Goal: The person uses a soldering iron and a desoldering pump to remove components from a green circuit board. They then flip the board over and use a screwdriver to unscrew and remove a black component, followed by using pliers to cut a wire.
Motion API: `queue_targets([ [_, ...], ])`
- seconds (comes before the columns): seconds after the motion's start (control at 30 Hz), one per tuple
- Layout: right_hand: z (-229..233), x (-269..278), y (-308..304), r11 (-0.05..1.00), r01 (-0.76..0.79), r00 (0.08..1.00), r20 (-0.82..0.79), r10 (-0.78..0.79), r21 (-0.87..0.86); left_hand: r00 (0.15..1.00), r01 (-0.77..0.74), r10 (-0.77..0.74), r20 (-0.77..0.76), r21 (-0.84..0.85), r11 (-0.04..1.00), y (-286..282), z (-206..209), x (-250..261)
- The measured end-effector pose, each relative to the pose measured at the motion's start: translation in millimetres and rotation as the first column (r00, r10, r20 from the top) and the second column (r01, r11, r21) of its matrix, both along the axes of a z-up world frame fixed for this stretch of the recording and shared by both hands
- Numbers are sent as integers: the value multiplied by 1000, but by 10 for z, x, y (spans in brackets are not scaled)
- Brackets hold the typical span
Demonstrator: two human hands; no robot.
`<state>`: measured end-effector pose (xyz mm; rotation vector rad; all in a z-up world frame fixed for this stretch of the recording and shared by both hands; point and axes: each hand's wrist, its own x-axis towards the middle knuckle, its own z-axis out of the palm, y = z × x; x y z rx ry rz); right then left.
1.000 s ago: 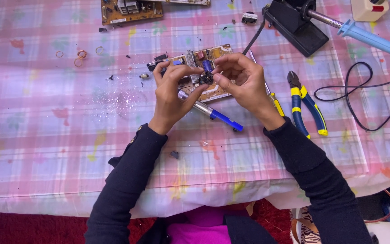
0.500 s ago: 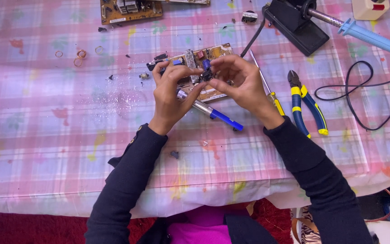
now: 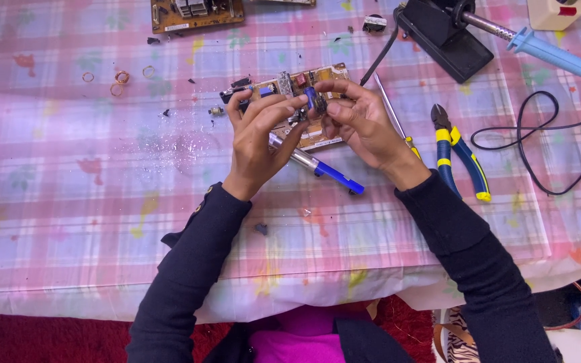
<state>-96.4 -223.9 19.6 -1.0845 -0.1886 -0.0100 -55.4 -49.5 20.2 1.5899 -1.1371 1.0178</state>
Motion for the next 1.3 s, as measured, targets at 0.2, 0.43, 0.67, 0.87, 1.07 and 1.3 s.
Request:
queue_targets([
  [0.2,-204,55,-51,997,-19,1000,10,20,-75,1000,-9,8,23,31,999,-9,32,-13],
  [0.43,-209,68,-61,991,-26,999,40,31,-134,1000,-14,12,27,51,999,0,28,-9],
  [0.67,10,25,-74,937,-28,997,62,52,-349,997,-45,37,68,118,992,21,-20,27],
  [0.87,510,-612,-559,117,422,886,382,-265,-899,994,-109,103,41,170,979,120,5,81],
  [1.07,147,-1106,-755,-384,-178,826,74,-558,-906,986,-160,166,-7,222,962,148,-30,115],
  [1.3,-61,-1305,-666,-424,21,830,253,-498,-905,987,-157,162,-7,204,966,139,-69,116],
])
